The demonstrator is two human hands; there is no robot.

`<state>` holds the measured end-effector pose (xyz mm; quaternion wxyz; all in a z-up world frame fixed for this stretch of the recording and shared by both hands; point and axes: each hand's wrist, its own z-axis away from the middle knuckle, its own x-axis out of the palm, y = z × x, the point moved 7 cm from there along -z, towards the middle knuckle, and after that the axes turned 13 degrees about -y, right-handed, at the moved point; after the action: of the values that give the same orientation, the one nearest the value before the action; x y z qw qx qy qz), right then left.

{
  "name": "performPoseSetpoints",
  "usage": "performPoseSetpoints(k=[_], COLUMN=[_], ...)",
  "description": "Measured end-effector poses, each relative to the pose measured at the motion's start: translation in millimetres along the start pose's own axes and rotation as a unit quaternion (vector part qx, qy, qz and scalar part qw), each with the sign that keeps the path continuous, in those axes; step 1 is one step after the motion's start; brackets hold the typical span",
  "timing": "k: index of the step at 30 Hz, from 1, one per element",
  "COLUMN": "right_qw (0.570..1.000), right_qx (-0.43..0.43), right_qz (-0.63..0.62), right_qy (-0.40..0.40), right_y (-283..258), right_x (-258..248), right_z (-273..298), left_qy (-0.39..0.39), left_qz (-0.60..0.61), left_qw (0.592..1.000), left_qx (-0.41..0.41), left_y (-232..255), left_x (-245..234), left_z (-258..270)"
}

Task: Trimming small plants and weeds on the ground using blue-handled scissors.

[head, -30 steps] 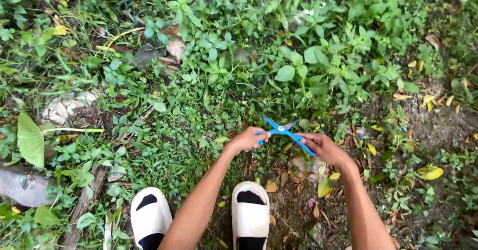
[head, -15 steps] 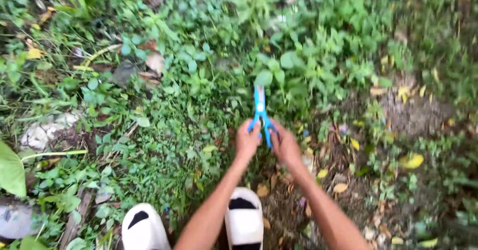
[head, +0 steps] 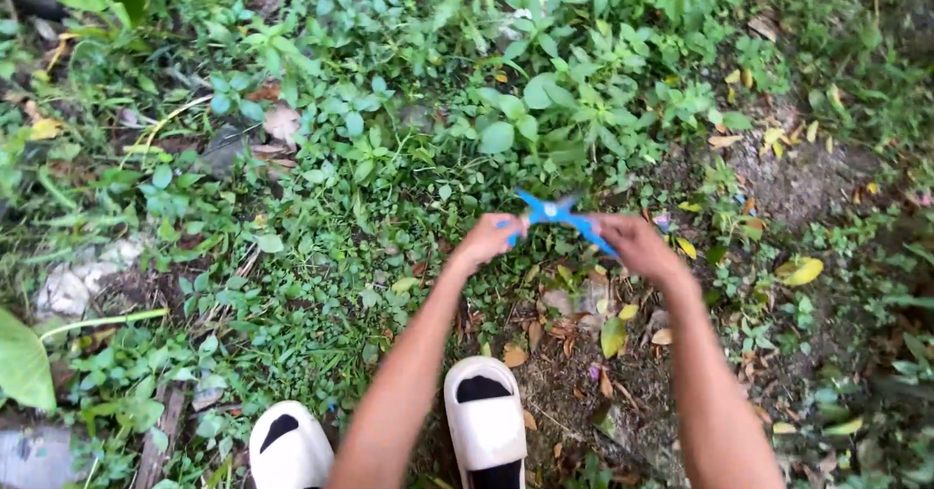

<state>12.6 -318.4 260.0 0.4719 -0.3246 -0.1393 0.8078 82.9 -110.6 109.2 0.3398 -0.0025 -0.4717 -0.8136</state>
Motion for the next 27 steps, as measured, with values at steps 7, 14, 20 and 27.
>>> performPoseSetpoints(k=[7,14,20,27], right_qw=[0.873,0.988,0.981,0.984], right_qx=[-0.268,-0.108,-0.164,-0.133], right_qz=[0.194,-0.072,0.019,-0.008], right_qy=[0.357,-0.088,-0.104,-0.119], right_y=[-36,-20,-51,-6], right_x=[59,36,17,-8], right_z=[-13,3,-24,-129], left_qy=[0.311,0.028,0.034,0.077], left_qz=[0.114,0.011,-0.015,-0.002], left_qw=[0.943,0.997,0.994,0.988], left_qx=[0.005,0.073,0.099,0.131], left_y=[-42,-4,-3,5], left_x=[11,-30,-52,-74], left_z=[-27,45,14,-62])
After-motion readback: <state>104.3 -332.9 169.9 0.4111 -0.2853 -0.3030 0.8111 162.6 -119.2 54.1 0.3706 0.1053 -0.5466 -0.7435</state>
